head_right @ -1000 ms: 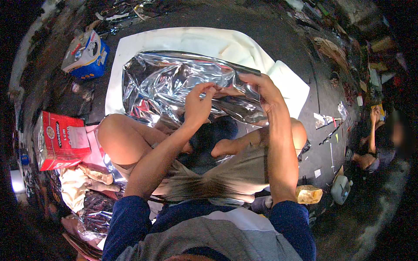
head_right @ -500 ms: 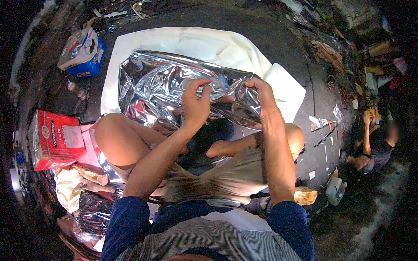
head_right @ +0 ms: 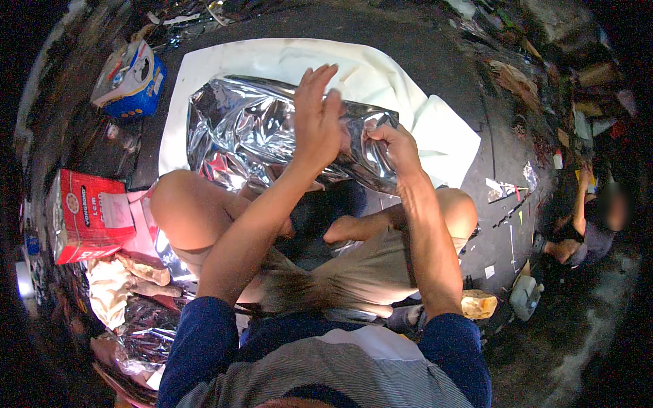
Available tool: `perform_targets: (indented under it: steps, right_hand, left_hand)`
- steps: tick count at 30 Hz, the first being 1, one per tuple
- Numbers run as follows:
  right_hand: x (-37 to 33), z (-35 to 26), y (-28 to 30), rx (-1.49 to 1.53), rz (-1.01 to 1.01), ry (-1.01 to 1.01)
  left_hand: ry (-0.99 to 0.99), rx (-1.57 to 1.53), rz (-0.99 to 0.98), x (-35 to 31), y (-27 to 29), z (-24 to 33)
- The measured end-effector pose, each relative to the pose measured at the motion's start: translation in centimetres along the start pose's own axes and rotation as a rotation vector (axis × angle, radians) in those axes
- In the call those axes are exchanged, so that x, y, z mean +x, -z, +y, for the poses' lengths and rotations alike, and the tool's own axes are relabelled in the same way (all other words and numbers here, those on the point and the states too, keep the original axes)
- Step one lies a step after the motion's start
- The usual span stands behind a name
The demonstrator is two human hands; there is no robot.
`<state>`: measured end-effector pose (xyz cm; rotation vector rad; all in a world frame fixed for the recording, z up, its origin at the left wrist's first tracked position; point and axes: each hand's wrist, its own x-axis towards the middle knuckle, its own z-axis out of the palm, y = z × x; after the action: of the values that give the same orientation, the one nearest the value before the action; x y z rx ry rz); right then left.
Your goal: The person sits on the floor and wraps a white sheet with a large silver reflective sheet, smoothing and folding the edges by hand. The person repeatedly adjusts and folds the reflective sheet to cover the white sheet.
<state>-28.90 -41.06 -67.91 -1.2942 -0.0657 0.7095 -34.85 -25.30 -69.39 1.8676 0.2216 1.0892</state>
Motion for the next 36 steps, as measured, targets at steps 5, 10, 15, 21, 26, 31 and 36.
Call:
perform_targets:
  steps: [5,10,15,21,26,31,36]
  right_hand:
    - [-1.8,0.0,-3.2,-0.203,0.062,0.186]
    - [-1.8,0.6,-3.1,-0.327,0.035,0.322]
    - [-4.0,1.8,-4.3,-0.455,0.004,0.333]
    - [-1.9,-0.6,-0.1,-0.211,0.037,0.177]
    - [-2.2,-0.7,-1.7,0.002,0.162,0.099]
    - [-1.4,-0.6,-1.5,-0.071,0.141,0.152]
    - [-0.9,-0.1,-0.2,0.081,0.116,0.109]
  left_hand:
    - [0.498,0.187,-0.302,1.8,-2.0,-0.8]
    - [0.487,0.433,-0.451,3.3,-2.9,-3.0]
    - [0.299,0.683,-0.250,3.2,-0.8,-7.7]
    - [0.094,0.257,0.108,11.4,7.0,-4.6]
    - [0.187,-0.021,-0.234,6.8,7.9,0.3]
    - [0.367,-0.219,-0.278,-0.3,5.9,-2.3]
    - [0.374,-0.218,-0.304,-2.2,4.8,-0.4]
